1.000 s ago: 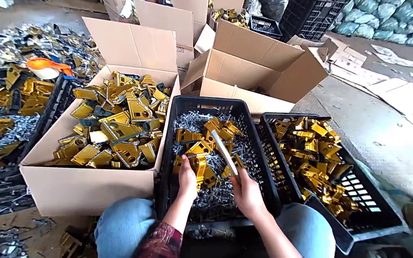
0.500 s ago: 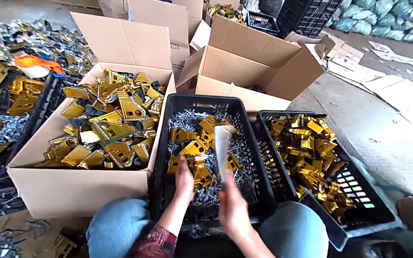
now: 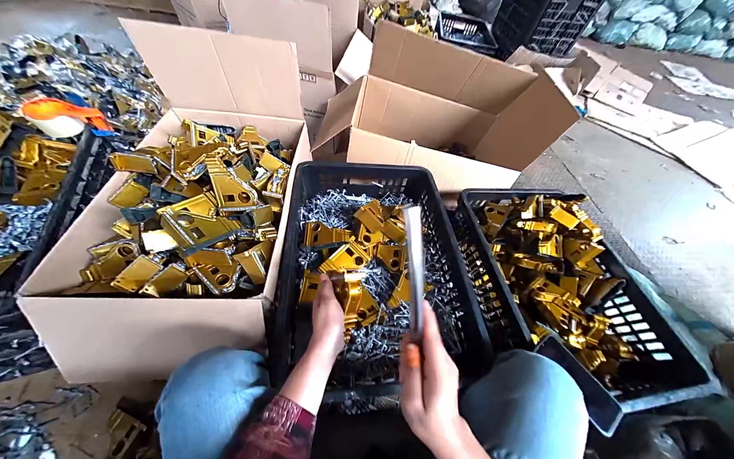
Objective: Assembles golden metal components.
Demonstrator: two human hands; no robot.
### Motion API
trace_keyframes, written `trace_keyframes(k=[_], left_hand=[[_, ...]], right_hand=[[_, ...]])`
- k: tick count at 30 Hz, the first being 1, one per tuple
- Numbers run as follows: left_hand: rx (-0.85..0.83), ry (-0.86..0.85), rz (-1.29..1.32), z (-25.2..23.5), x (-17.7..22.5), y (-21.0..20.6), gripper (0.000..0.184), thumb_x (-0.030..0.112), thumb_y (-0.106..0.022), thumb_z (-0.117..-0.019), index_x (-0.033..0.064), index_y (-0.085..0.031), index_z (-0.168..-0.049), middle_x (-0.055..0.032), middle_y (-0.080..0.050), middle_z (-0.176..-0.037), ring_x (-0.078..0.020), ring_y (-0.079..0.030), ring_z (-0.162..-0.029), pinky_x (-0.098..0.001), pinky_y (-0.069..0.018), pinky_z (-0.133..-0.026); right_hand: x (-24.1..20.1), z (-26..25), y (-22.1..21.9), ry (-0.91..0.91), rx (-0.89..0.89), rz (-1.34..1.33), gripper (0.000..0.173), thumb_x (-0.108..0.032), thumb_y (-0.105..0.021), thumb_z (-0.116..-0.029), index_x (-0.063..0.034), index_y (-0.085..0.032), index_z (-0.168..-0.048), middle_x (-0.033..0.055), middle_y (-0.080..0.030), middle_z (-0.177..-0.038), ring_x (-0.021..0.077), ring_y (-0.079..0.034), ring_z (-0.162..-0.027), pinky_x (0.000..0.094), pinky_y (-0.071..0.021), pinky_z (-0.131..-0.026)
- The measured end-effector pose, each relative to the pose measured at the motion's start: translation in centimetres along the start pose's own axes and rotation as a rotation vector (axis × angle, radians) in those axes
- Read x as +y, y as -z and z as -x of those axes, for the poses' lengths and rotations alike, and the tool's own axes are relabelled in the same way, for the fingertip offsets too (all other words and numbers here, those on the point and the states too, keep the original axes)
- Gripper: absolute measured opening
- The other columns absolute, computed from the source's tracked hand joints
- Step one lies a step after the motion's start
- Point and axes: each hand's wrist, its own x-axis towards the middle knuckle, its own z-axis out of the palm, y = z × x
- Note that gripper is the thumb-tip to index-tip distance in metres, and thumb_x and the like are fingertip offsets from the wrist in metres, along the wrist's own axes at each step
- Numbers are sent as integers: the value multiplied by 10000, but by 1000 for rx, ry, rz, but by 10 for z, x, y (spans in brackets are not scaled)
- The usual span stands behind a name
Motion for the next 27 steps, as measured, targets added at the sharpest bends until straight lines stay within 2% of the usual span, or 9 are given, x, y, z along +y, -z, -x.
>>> trace_keyframes(k=[4, 8, 10, 13, 16, 18, 20, 24, 27], left_hand=[[14, 32, 18, 4, 3, -3, 612, 458, -174, -1120, 46, -532, -1397, -165, -619, -1252, -212, -632, -1092, -425, -537, -908], [-67, -30, -98, 1, 5, 6, 633, 451, -173, -1118, 26, -378, -1540, -188, -418, -1558, -249, -428, -1424, -464, -356, -1162], [-178, -100, -196, 1, -2, 12, 640, 429, -350, -1103, -4, -276, -1568, -230, -374, -1571, -278, -394, -1445, -473, -334, -1180], [-217, -275, -411, -5, -11, 11, 937, 266, -857, -797, -33, -309, -1495, -211, -549, -1384, -227, -585, -1265, -374, -501, -1070], [-181, -345, -671, 2, -2, 10, 910, 174, -840, -738, -64, -359, -1473, -252, -509, -1410, -306, -529, -1310, -434, -444, -1102], [-179, -403, -714, 4, -2, 11, 893, 192, -840, -756, -70, -370, -1468, -262, -506, -1410, -327, -533, -1303, -451, -457, -1088], [-201, -362, -733, 7, 0, 14, 894, 151, -809, -765, -51, -332, -1494, -252, -482, -1436, -322, -528, -1309, -444, -463, -1083], [-194, -351, -783, 9, 4, 15, 865, 176, -815, -771, -54, -366, -1473, -269, -473, -1437, -354, -539, -1291, -483, -479, -1058], [-188, -383, -802, 12, 4, 14, 862, 176, -818, -766, -35, -373, -1473, -260, -479, -1434, -352, -543, -1285, -478, -485, -1049]], right_hand=[[13, 5, -10, -179, -207, 141, 536, -82, -506, -1002, 63, -437, -1513, 168, -716, -940, 244, -702, -703, 403, -608, -684], [36, 3, -7, -464, -288, 123, 596, -67, -525, -982, 43, -384, -1551, 200, -726, -1064, 265, -713, -817, 434, -590, -801], [34, -7, 2, -448, -283, 152, 623, -38, -530, -960, 45, -368, -1556, 222, -686, -1235, 290, -721, -965, 444, -580, -896], [22, -20, 10, -35, -42, 185, 551, -78, -511, -961, 87, -459, -1485, 170, -694, -1024, 187, -673, -769, 326, -591, -702], [21, -14, 2, 229, 59, 222, 400, -225, -421, -1062, -36, -476, -1409, 81, -610, -814, 147, -604, -625, 288, -546, -566], [31, -5, -6, 65, -149, 360, 450, -165, -546, -1005, -86, -585, -1446, 129, -700, -818, 250, -665, -559, 416, -562, -491], [30, -4, -8, -123, -267, 379, 487, -160, -559, -1007, -79, -550, -1487, 159, -747, -925, 307, -716, -639, 484, -595, -574], [30, 0, -5, 214, 32, 252, 391, -240, -413, -1064, -17, -523, -1365, 90, -623, -836, 158, -604, -622, 296, -544, -567], [34, 4, -8, -56, -239, 387, 456, -181, -550, -1019, -70, -574, -1461, 161, -739, -912, 308, -716, -648, 475, -592, -569]])
